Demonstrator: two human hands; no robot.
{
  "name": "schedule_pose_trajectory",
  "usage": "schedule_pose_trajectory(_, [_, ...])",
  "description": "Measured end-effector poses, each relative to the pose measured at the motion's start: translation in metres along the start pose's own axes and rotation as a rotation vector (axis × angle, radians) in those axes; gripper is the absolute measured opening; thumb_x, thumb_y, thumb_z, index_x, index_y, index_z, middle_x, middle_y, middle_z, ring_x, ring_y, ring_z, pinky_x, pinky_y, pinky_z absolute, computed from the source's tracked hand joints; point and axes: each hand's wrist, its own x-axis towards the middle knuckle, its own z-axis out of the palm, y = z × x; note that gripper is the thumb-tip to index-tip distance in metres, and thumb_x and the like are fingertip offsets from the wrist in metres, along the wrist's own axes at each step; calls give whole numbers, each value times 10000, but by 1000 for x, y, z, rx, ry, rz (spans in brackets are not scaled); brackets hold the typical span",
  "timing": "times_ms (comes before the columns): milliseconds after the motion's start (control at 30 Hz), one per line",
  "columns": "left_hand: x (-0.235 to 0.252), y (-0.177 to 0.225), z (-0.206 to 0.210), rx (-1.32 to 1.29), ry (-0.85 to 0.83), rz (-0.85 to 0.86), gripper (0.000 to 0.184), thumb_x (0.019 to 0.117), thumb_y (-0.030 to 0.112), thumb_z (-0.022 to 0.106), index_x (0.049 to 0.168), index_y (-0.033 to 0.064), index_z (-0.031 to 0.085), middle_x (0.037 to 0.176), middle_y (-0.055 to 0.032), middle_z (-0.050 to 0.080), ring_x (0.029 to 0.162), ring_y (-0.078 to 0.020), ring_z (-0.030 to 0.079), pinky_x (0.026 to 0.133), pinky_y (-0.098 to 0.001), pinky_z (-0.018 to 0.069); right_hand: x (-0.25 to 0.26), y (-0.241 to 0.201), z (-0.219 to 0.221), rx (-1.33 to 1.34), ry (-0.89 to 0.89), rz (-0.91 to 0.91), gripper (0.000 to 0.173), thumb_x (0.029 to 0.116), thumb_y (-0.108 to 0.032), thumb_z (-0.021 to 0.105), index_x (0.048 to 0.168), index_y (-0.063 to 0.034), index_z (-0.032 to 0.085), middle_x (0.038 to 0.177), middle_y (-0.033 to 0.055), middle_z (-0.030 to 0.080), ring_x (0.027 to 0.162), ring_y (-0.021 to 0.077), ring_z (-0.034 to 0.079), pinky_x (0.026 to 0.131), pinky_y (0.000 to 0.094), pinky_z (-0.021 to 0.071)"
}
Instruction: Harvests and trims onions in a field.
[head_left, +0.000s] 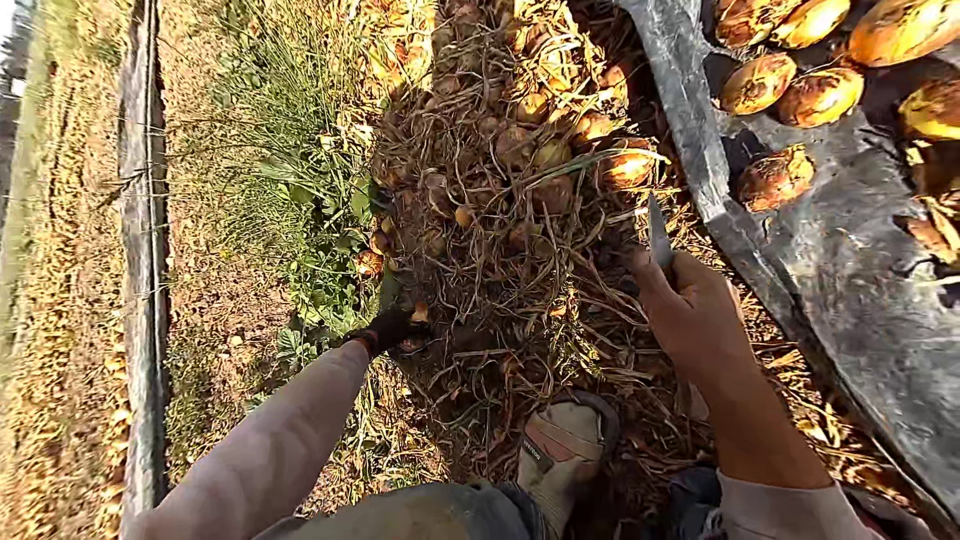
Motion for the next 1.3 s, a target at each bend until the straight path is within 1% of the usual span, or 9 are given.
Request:
schedule_pose_trajectory(67, [28, -12, 10, -28, -186, -247, 602, 1003, 418, 656, 1405, -17, 548, 1452, -252, 529, 1339, -405, 526, 1106, -563, 430, -1, 0, -2, -18, -2, 6, 690, 924, -812, 390, 902, -145, 563, 596, 47, 440, 480, 242, 456, 447, 475, 383])
schedule_pose_trajectory(100, [47, -47, 50, -10, 10, -178, 638, 865, 516, 773, 1209, -12, 673, 1225, -250, 658, 1096, -412, 663, 889, -599, 562, -2, 0, -2, -31, -3, 10, 690, 920, -817, 392, 904, -149, 562, 596, 46, 444, 480, 240, 463, 443, 475, 388])
schedule_pose_trajectory(267, [83, -67, 58, -100, -137, -483, 768, 762, 611, 818, 1281, 90, 601, 1111, -184, 696, 1007, -372, 690, 866, -624, 557, -3, 2, 9, -81, -23, -11, 619, 946, -753, 451, 905, -148, 573, 601, 32, 475, 485, 218, 483, 444, 453, 402])
schedule_pose_trajectory(400, [96, -88, 64, -323, -38, -249, 731, 764, 587, 823, 1264, 96, 616, 1038, -150, 701, 882, -313, 687, 729, -569, 580, -5, 5, 25, -178, -146, -34, 620, 947, -747, 463, 922, -140, 588, 597, 26, 492, 491, 210, 504, 448, 444, 423])
schedule_pose_trajectory(600, [14, 99, -68, -983, -181, 115, 223, 940, 25, 573, 1140, 120, 604, 783, 41, 635, 638, -24, 590, 563, -191, 509, -13, -4, 43, -57, -224, 1, 700, 847, -813, 557, 999, -131, 614, 649, 35, 541, 534, 208, 541, 494, 450, 481])
schedule_pose_trajectory(833, [12, 143, -86, -1138, -380, 413, 387, 855, 89, 633, 1239, 130, 612, 961, -28, 716, 800, -96, 691, 651, -260, 597, -19, -10, 38, 116, -315, -159, 742, 869, -857, 428, 1020, -163, 641, 661, -29, 554, 572, 128, 565, 526, 389, 507])
schedule_pose_trajectory(900, [13, 151, -89, -1109, -379, 373, 305, 777, 83, 725, 1078, 110, 683, 840, -41, 725, 687, -101, 676, 583, -252, 568, -19, -10, 44, 137, -304, -195, 648, 923, -792, 431, 922, -178, 636, 616, -40, 517, 531, 115, 527, 490, 365, 466])
schedule_pose_trajectory(1067, [30, 154, -88, -352, 61, 387, 928, 553, 426, 971, 1362, 246, 555, 1084, 36, 708, 928, -97, 698, 805, -382, 622, -17, -4, 55, 137, -365, -98, 573, 990, -700, 409, 850, -202, 656, 584, -35, 484, 507, 121, 490, 487, 357, 429])
schedule_pose_trajectory(1300, [72, 146, -95, 87, 532, 207, 846, 663, 373, 894, 1427, 250, 551, 1377, -112, 582, 1127, -362, 649, 765, -604, 584, -25, -9, 40, 448, -481, -264, 577, 1014, -663, 427, 794, -165, 617, 584, -68, 406, 496, 51, 401, 479, 258, 372])
